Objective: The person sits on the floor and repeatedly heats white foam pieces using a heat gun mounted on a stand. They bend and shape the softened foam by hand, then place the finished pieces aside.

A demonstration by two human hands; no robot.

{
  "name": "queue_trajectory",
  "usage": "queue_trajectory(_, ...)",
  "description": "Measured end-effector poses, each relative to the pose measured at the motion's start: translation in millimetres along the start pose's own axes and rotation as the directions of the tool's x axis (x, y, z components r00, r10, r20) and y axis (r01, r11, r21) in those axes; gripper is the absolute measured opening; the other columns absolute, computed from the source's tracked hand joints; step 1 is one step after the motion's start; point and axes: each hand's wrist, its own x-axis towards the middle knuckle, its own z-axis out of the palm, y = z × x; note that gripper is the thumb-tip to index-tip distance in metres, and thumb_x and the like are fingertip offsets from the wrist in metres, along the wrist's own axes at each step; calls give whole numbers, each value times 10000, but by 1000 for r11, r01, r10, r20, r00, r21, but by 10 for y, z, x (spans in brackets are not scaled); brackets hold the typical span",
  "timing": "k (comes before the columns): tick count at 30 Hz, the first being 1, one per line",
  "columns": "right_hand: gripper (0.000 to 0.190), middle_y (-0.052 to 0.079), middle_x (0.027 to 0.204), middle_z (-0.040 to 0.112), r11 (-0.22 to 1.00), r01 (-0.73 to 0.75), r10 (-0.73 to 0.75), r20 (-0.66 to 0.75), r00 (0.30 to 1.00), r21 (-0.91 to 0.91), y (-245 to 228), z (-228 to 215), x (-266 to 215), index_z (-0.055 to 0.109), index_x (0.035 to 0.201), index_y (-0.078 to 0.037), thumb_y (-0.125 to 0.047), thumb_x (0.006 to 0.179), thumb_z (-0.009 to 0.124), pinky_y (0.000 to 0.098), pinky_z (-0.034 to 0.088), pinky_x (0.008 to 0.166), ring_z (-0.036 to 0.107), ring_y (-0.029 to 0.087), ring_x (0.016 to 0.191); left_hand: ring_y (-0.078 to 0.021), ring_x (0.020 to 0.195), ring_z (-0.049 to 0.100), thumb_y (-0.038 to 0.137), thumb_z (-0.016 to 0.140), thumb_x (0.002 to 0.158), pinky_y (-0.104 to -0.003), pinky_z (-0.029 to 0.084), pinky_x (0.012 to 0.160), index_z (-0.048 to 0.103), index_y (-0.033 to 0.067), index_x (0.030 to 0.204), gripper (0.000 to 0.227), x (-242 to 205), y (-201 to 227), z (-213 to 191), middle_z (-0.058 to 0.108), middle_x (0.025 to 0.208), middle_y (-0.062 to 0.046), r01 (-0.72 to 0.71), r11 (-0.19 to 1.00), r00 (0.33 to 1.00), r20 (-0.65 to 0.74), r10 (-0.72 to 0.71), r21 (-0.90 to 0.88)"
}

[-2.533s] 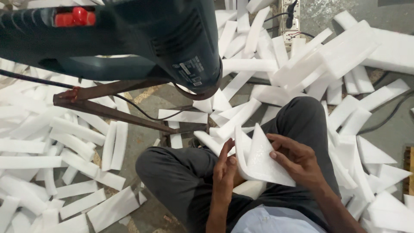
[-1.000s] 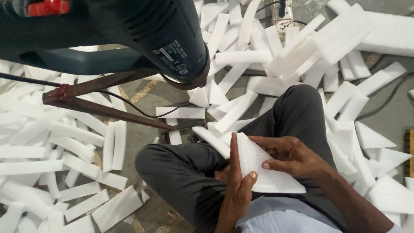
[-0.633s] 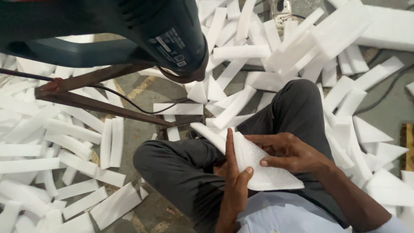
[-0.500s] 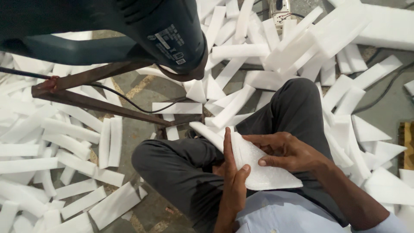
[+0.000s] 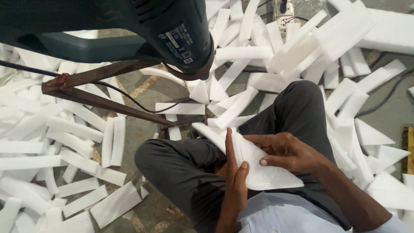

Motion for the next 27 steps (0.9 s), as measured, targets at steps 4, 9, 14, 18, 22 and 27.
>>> queue_trajectory(4, 721, 211, 1163, 793, 998, 32, -33, 19, 999, 50, 23, 6, 23, 486, 1488, 13, -135, 839, 763, 345, 630, 796, 776, 199, 955, -358, 1618, 163, 119, 388, 862, -449, 196, 1278, 27, 67, 1656, 874, -27, -5, -26, 87, 1765, -162, 55, 997, 998, 10, -55, -61)
queue_trajectory(9, 716, 189, 1170, 789, 999, -12, 12, 12, 1000, 32, 22, 27, 48, 488, 1488, -16, -146, 834, 747, 353, 630, 793, 777, 206, 962, -353, 1609, 195, 130, 429, 848, -444, 201, 1277, 60, 59, 1655, 890, 14, -82, -39, 128, 1758, -172, 35, 996, 999, -7, -36, -85)
queue_trajectory(14, 705, 176, 1143, 786, 999, -40, 41, 25, 999, -5, -18, 54, 57, 478, 1496, -45, -169, 851, 735, 365, 609, 803, 758, 211, 986, -337, 1605, 196, 118, 432, 820, -435, 201, 1273, 70, 81, 1648, 904, -20, -129, -43, 122, 1755, -145, 88, 984, 996, -18, -92, -156)
queue_trajectory(18, 706, 172, 1189, 770, 999, -36, 37, 47, 998, -6, -49, 47, 76, 449, 1507, -45, -147, 865, 725, 350, 613, 864, 755, 189, 1055, -389, 1557, 266, 343, 381, 920, -462, 249, 1240, 78, 107, 1679, 851, -36, -180, -77, 191, 1721, -200, 113, 962, 994, 16, -113, -250)
queue_trajectory(22, 703, 178, 1119, 788, 994, -105, 105, 46, 993, -6, -99, 25, 115, 450, 1495, -62, -138, 851, 720, 328, 601, 732, 755, 168, 893, -348, 1596, 179, 728, 204, 995, -456, 172, 1274, 55, 125, 1690, 931, -36, -254, -113, 118, 1753, -179, 53, 914, 998, 45, -38, -402)
queue_trajectory(27, 709, 178, 1110, 800, 995, -100, 97, 95, 991, 26, -193, -37, 139, 433, 1496, -55, -146, 851, 715, 301, 580, 659, 745, 144, 809, -291, 1636, 93, 785, 94, 953, -443, 75, 1301, 12, 145, 1684, 976, -50, -298, -136, 45, 1783, -120, 23, 899, 998, 69, 8, -438)
